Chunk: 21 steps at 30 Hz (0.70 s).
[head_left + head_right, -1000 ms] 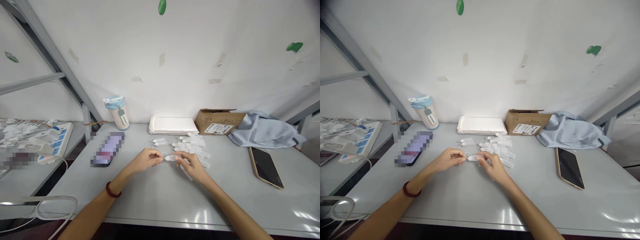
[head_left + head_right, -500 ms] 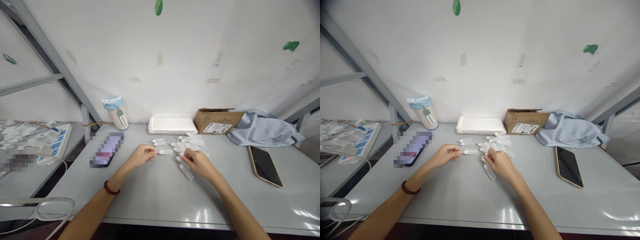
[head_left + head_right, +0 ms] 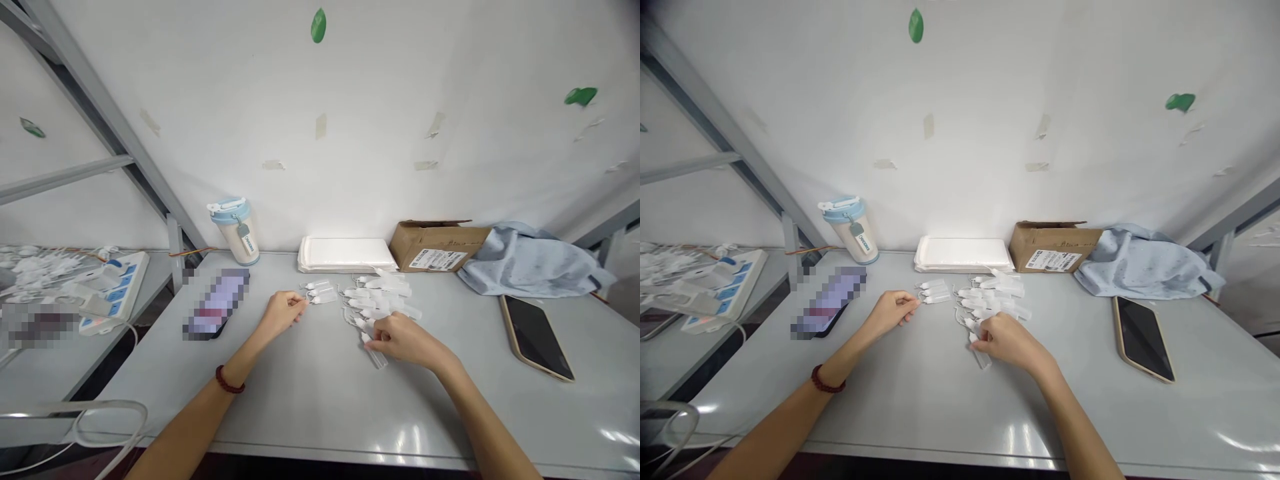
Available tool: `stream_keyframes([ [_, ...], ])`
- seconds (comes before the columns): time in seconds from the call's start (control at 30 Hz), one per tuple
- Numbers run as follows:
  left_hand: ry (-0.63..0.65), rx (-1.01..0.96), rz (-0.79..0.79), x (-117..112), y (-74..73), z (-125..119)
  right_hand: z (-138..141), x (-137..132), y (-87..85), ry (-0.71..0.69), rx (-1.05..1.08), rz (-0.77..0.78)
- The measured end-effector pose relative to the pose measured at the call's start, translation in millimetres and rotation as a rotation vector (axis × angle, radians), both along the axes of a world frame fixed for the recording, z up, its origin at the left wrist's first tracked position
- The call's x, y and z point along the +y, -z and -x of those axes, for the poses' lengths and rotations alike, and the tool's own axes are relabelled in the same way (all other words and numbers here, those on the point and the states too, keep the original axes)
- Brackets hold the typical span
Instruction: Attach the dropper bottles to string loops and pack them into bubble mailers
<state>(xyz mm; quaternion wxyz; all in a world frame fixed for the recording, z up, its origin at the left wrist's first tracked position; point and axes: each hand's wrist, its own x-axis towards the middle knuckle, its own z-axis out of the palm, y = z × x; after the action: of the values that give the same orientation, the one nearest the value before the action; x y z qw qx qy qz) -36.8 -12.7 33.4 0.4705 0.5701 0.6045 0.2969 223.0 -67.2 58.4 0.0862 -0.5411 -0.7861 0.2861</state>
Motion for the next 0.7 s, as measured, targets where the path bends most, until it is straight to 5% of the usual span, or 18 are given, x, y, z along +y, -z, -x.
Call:
stream_keyframes([
  [0.33,0.023,-0.003,-0.016,0,-5.9,3,2,0,10.8,-0.021,-0.042,-0.017],
  [0.7,0.393,-0.038,0.083,-19,-14.3,-5,12,-3,11.5,-0.033,-0.037,-0.015],
])
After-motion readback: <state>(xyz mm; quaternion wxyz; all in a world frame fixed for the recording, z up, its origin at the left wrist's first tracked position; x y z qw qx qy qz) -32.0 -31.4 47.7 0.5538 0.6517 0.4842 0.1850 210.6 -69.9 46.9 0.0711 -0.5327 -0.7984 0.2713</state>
